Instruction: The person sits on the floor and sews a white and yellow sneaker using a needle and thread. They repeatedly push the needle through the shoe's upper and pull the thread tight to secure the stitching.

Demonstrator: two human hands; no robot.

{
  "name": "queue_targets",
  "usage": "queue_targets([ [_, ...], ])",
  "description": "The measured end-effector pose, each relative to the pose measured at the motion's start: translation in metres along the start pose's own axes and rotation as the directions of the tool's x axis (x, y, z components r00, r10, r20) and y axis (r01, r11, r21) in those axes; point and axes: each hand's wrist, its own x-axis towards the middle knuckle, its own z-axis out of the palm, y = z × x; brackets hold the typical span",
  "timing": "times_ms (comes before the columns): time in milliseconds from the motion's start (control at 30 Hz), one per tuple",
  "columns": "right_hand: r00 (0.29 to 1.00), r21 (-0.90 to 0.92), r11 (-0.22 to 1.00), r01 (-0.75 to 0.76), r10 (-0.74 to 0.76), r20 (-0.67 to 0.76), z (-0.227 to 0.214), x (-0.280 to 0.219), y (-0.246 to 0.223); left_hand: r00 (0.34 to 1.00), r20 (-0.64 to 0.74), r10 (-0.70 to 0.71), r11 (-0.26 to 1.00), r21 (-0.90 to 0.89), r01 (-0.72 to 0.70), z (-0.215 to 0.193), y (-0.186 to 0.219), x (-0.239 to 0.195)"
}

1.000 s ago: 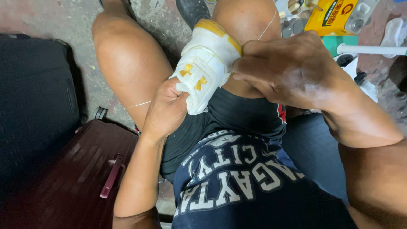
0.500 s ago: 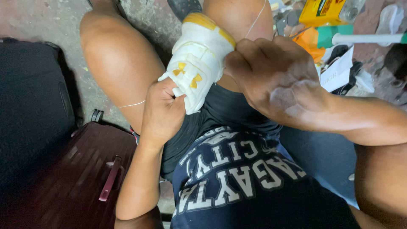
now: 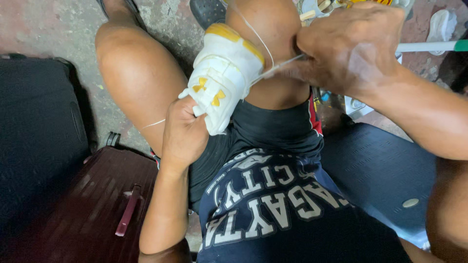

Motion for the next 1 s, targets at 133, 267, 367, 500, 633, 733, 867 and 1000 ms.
queue_targets([
  [133, 1.000, 0.244, 0.970, 0.017, -0.019, 0.007, 0.001, -0.013, 0.008, 0.984, -0.039, -0.174, 0.968, -0.190, 0.164, -0.007, 0.004, -0.020],
  [267, 0.999, 0.276, 0.961, -0.020, 0.011, 0.032, -0.001, -0.021, 0.009, 0.953, -0.251, -0.172, 0.966, -0.233, 0.113, -0.015, 0.018, -0.046],
  [367, 1.000, 0.366, 0.931, -0.014, 0.014, 0.002, -0.001, -0.017, -0.001, 0.868, -0.472, -0.154, 0.983, -0.159, 0.088, -0.018, 0.030, -0.054],
  [500, 0.998, 0.420, 0.906, 0.044, -0.022, -0.057, -0.001, -0.011, -0.010, 0.789, -0.531, 0.311, 0.822, 0.566, 0.057, 0.006, 0.059, -0.059],
  [633, 0.999, 0.379, 0.925, 0.022, -0.004, -0.048, -0.006, -0.009, -0.014, 0.819, -0.155, 0.552, 0.554, 0.802, -0.221, 0.038, 0.086, -0.039],
  [733, 0.998, 0.436, 0.899, 0.035, -0.009, -0.062, -0.011, -0.005, -0.017, 0.849, 0.020, 0.528, 0.422, 0.861, -0.283, 0.051, 0.091, -0.013],
  [867, 0.989, 0.574, 0.805, 0.150, -0.114, -0.099, -0.001, -0.001, -0.022, 0.870, 0.023, 0.492, 0.511, 0.802, -0.310, 0.045, 0.085, 0.002],
  [1000, 0.924, 0.773, 0.549, 0.318, 0.005, -0.383, 0.031, -0.006, -0.028, 0.925, -0.150, 0.350, 0.833, 0.502, -0.233, 0.035, 0.070, -0.010],
])
